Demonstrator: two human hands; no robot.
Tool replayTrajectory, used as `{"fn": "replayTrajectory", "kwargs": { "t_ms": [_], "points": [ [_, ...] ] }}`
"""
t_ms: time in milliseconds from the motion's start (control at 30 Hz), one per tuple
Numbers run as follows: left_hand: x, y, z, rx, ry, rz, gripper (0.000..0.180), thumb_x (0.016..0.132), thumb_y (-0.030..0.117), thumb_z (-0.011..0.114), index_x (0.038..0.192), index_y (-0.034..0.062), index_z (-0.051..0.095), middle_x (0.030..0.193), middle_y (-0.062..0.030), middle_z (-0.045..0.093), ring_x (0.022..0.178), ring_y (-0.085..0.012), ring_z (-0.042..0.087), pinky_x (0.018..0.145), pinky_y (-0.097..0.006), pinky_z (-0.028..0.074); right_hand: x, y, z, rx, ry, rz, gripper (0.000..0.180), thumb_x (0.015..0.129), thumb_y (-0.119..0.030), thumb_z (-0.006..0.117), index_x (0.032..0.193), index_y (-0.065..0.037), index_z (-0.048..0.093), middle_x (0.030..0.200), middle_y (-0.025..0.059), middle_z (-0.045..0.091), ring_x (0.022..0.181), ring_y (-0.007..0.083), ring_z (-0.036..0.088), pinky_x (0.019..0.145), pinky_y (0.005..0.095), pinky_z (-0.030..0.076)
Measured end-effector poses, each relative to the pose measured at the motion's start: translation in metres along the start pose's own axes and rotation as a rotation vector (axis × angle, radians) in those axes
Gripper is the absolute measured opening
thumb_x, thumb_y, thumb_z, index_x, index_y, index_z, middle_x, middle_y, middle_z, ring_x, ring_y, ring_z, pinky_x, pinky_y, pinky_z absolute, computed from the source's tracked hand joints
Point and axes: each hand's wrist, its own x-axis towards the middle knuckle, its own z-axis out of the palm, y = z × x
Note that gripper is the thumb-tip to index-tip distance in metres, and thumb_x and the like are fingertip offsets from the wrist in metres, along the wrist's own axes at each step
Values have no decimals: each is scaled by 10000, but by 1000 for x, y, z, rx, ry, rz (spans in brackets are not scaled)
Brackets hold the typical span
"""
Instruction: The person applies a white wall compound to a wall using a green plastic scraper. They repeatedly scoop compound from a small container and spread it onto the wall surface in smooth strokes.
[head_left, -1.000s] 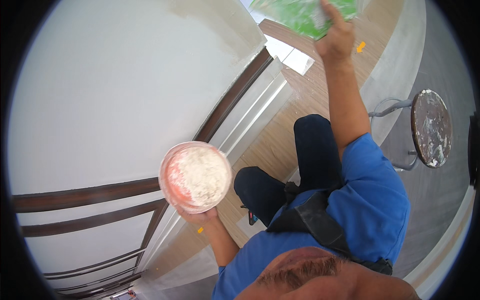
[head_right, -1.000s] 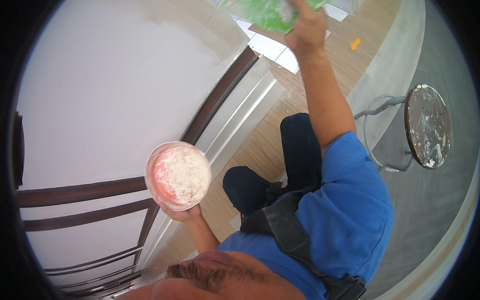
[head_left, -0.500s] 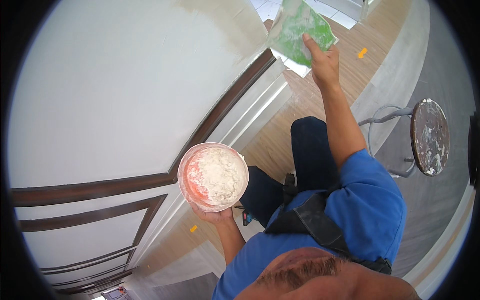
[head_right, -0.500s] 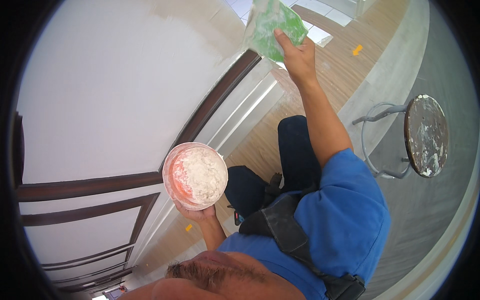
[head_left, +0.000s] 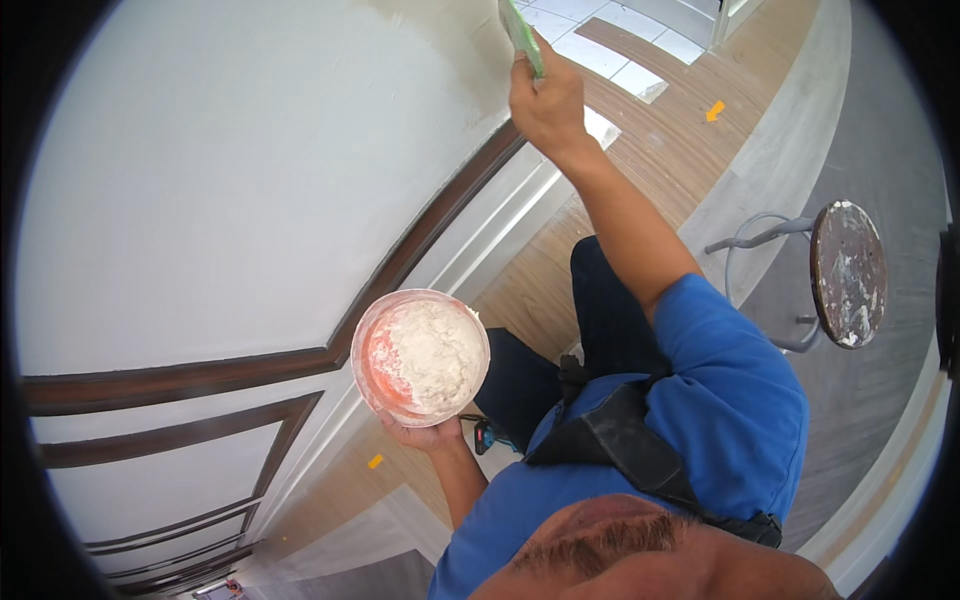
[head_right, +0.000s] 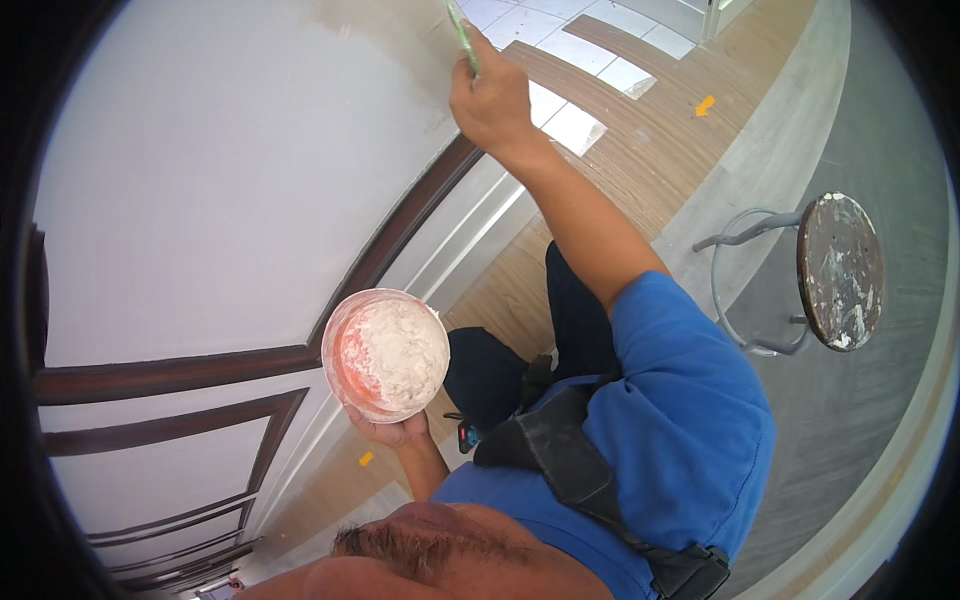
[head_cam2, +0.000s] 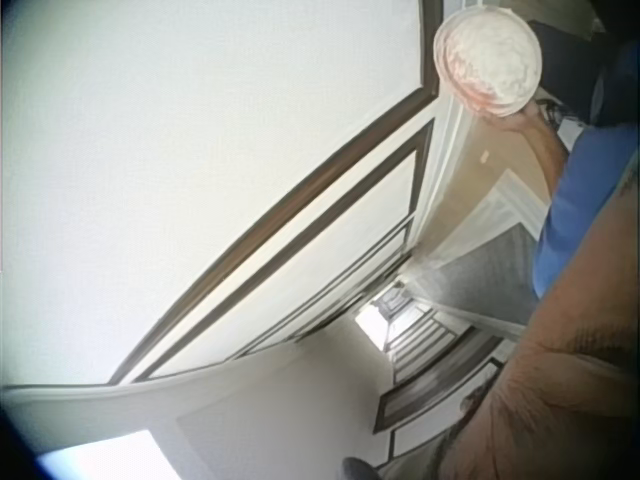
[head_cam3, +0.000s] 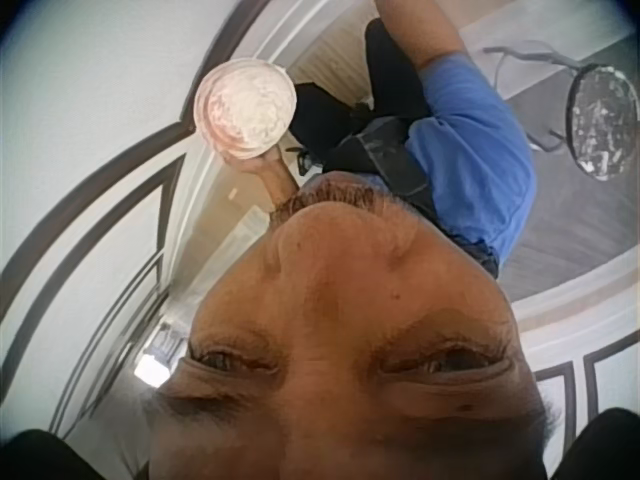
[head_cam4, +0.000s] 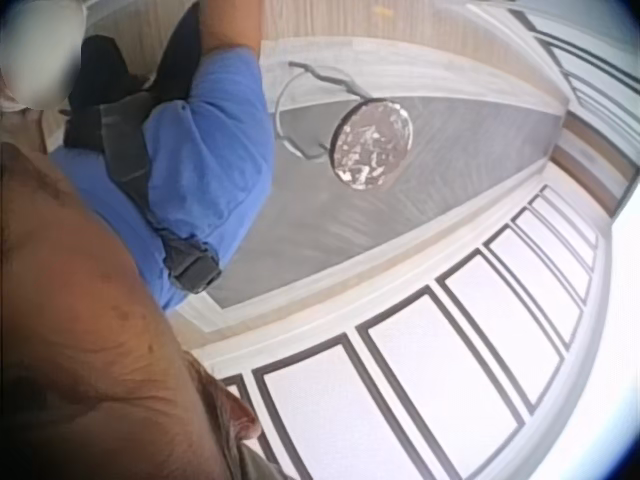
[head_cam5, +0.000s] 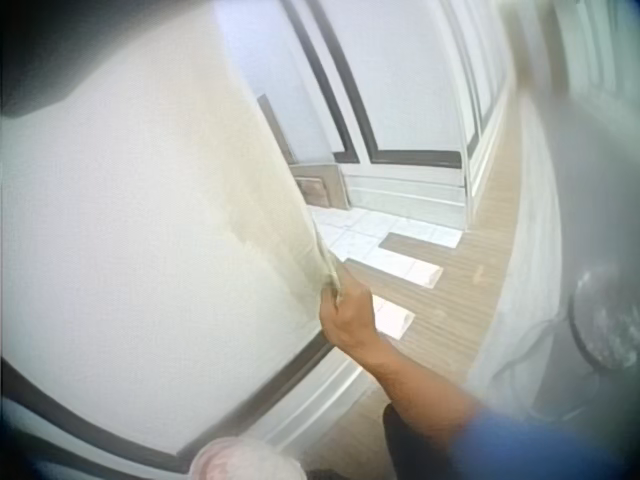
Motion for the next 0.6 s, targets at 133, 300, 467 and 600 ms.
{"fn": "replayTrajectory", "kwargs": {
  "t_ms": [133, 300, 467, 600],
  "points": [
    [1, -5, 2, 30, 34, -20, 767, 947, 537, 547, 1534, 66, 404, 1558, -180, 452, 1427, -381, 454, 1177, -547, 406, 7, 14, 47, -150, 235, -333, 496, 941, -12, 528, 1418, 115, 479, 1266, 310, 651, 1072, 400, 684, 983, 447, 535],
    [3, -5, -6, 7, 5, -25, 742, 969, 528, 522, 1535, 62, 405, 1562, -179, 449, 1426, -380, 454, 1179, -553, 399, -37, -9, 94, -320, 147, -398, 654, 779, 14, 609, 1408, 128, 470, 1350, 366, 563, 1246, 500, 582, 1077, 468, 498],
    [4, -2, -6, 11, 16, -17, 696, 1000, 496, 506, 1532, 58, 413, 1563, -181, 449, 1421, -383, 457, 1177, -575, 398, -91, -32, 63, 10, -41, -321, 497, 841, 30, 590, 1328, 111, 533, 1287, 332, 619, 1134, 465, 663, 1005, 465, 547],
    [4, -5, -9, -58, 16, -30, 675, 1006, 480, 505, 1523, 55, 425, 1555, -180, 458, 1413, -377, 468, 1167, -558, 418, -60, -24, 22, 459, 89, 543, 301, 963, -3, 507, 1240, 99, 566, 1131, 207, 670, 931, 301, 701, 858, 408, 572]
  ]
}}
